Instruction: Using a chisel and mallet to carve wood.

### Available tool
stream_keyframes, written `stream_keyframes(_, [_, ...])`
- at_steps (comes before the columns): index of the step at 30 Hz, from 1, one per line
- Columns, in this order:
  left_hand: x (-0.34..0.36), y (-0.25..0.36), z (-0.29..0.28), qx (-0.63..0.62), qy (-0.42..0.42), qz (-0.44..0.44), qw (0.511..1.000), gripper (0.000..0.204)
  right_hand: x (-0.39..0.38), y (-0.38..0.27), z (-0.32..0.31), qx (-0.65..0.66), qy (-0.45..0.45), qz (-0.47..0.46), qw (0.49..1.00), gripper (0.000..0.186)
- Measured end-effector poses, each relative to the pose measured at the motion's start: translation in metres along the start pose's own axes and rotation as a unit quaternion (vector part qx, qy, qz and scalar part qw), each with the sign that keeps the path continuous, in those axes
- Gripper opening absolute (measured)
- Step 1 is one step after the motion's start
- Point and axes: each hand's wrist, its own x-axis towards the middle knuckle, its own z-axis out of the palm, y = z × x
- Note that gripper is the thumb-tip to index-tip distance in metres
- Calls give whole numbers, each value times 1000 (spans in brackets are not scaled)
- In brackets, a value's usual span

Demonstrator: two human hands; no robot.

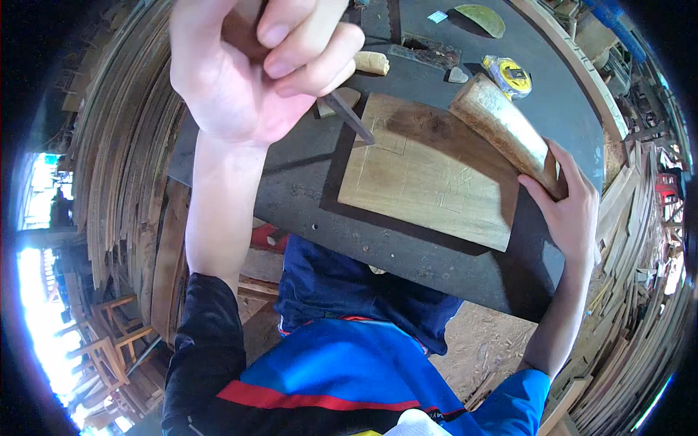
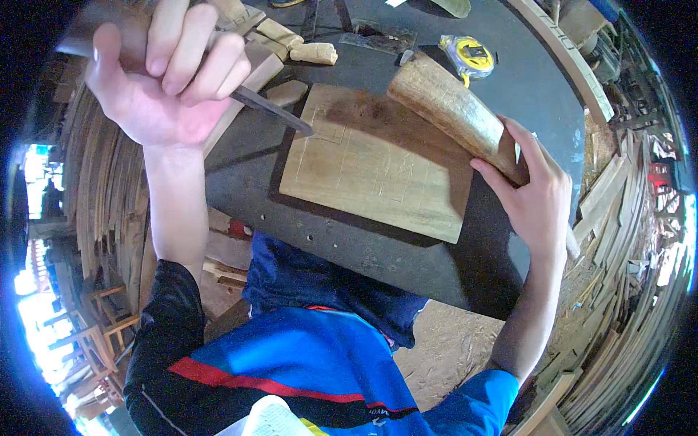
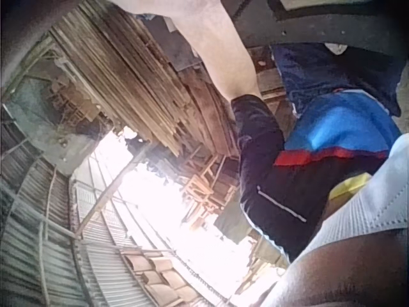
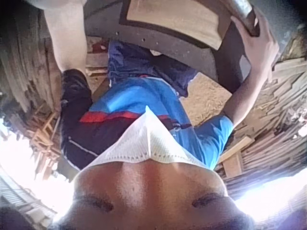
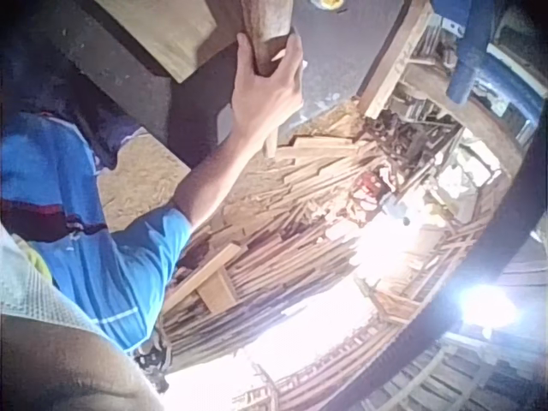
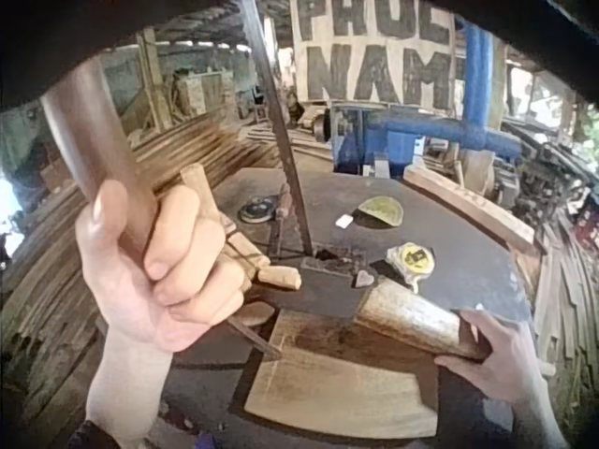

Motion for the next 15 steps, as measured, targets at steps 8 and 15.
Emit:
stream_keyframes(8, [-3,6,-16,130,-173,-71,974,39,3,-2,1,0,-3,1,1000,51])
stream_keyframes(15, [-19,3,-12,151,-154,-27,976,41,3,0,1,15,9,-6,1000,50])
